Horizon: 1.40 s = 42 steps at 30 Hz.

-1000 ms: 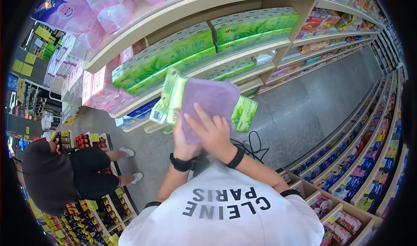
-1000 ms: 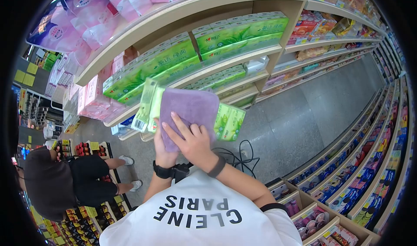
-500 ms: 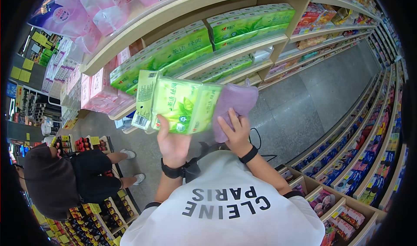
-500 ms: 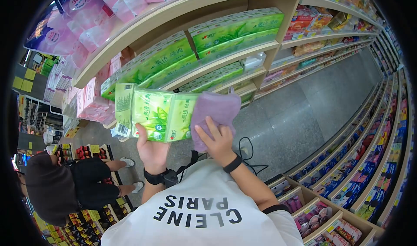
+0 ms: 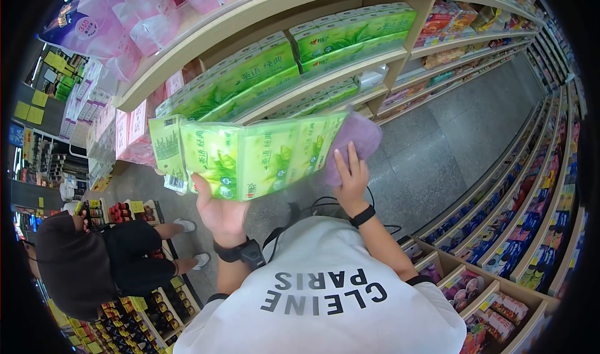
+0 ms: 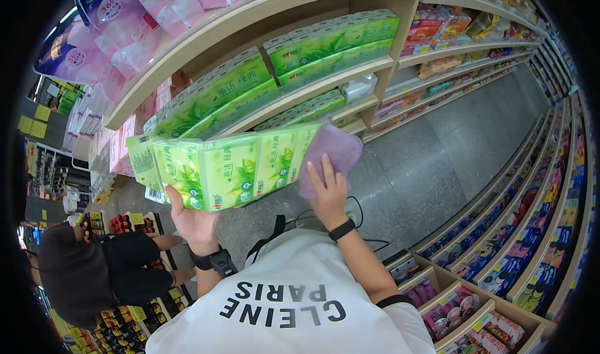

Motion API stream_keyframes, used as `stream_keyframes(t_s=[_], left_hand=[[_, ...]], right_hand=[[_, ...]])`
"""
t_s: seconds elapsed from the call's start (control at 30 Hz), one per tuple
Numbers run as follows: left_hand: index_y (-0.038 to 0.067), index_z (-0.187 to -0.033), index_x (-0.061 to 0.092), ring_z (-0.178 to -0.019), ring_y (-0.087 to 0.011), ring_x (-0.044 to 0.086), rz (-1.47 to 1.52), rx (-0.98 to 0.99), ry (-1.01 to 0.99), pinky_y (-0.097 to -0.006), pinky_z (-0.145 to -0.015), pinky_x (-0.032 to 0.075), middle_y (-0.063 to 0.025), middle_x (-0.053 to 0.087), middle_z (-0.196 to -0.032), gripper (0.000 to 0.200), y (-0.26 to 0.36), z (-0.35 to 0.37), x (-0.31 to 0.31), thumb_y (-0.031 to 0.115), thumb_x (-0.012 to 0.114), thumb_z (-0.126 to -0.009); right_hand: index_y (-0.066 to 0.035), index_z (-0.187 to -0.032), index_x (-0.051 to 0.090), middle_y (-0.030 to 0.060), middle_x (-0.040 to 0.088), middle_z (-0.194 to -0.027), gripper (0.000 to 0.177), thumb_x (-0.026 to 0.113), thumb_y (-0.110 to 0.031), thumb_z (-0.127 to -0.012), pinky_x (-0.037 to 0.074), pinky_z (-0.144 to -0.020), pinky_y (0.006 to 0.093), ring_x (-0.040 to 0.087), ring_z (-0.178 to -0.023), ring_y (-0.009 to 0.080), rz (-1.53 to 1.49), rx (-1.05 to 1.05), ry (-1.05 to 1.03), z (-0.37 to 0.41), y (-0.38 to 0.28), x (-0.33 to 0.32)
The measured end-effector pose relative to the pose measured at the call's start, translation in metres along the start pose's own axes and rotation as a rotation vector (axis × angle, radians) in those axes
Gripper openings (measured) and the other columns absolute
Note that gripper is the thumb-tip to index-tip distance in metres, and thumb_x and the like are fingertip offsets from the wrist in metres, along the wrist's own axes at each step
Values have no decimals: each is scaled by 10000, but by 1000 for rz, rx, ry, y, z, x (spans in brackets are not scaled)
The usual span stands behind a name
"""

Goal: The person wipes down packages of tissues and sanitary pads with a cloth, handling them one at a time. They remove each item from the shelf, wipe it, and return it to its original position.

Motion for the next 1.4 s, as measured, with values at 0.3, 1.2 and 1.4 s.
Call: stream_keyframes(t_s=[0.3,1.2,1.4], left_hand=[[134,-1441,334,-1356,-294,325,35,-19,-55,-558,-1104,210,-94,351,-1481,564,25,-4,-10,402,460,-962],[191,-1436,264,-1261,-436,356,-131,113,290,-637,-1021,310,-204,358,-1372,871,-12,-30,-75,770,402,-801],[149,-1419,315,-1170,-417,466,-182,137,187,-590,-974,388,-209,429,-1331,868,-7,-30,-63,764,381,-810]], right_hand=[[-15,-1205,552,135,613,-1170,304,513,-44,-905,513,-867,339,612,-1049,204,-1393,1233,-185,53,74,57],[-47,-886,702,105,714,-955,303,751,-25,-588,422,-711,311,662,-833,229,-862,59,-499,-62,-35,-50],[-119,-1096,676,59,650,-1153,486,722,-35,-619,465,-787,334,601,-903,242,-793,-6,-725,-46,-71,-34]])
Point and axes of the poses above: each hand's wrist, its own z-axis away from the middle knuckle, its own x-axis out of the palm, y = z × x, the point moved 9 cm from there along -z, towards the middle knuckle
